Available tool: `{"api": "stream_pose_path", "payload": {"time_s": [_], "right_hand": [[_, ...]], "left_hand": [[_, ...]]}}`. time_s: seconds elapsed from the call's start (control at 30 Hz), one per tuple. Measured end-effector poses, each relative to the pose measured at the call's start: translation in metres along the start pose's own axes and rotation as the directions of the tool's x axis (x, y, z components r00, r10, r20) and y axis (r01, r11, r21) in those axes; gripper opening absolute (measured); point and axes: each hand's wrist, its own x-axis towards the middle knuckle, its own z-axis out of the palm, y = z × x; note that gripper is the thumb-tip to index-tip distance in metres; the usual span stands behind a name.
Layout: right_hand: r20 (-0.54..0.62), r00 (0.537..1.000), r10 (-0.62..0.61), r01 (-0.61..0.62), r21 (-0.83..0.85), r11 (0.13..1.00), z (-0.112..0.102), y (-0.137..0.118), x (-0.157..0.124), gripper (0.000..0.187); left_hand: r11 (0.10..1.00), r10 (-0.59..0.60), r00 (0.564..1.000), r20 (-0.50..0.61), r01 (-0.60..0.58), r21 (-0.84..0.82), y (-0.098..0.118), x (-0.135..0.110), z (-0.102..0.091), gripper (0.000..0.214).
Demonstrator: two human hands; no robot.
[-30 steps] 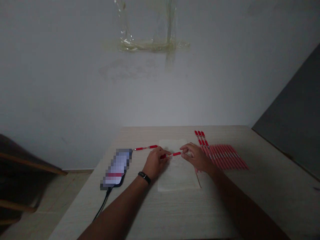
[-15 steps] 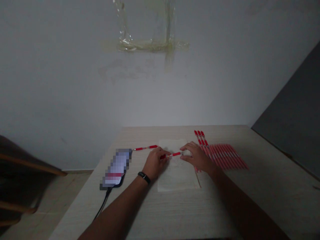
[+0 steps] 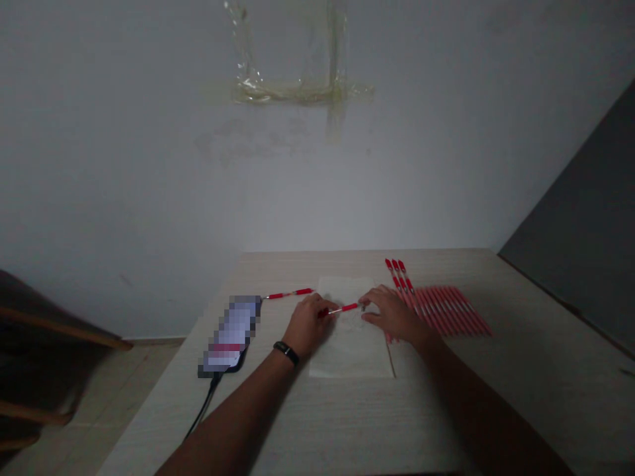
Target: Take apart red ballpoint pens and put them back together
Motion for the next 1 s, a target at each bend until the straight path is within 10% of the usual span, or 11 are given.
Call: {"api": "stream_pose_path", "payload": {"time_s": [0.4,0.67,1.0], "right_hand": [[-0.144,0.959,0.245,-0.193,0.302,0.933,0.004,0.005,0.004,0.011],[-0.172,0.97,0.175,-0.102,0.366,0.925,0.0,-0.002,0.004,0.011],[0.038,0.952,0.305,-0.276,0.544,0.793,0.006,-0.011,-0.003,0.017]], "left_hand": [[1.0,-0.026,0.999,-0.024,0.026,0.013,0.002,0.001,-0.001,0.02],[0.999,-0.032,0.999,-0.02,0.032,0.011,-0.001,0.0,0.0,0.023],[0.999,0.015,1.0,0.012,-0.015,-0.032,0.003,0.0,0.001,0.022]]}}
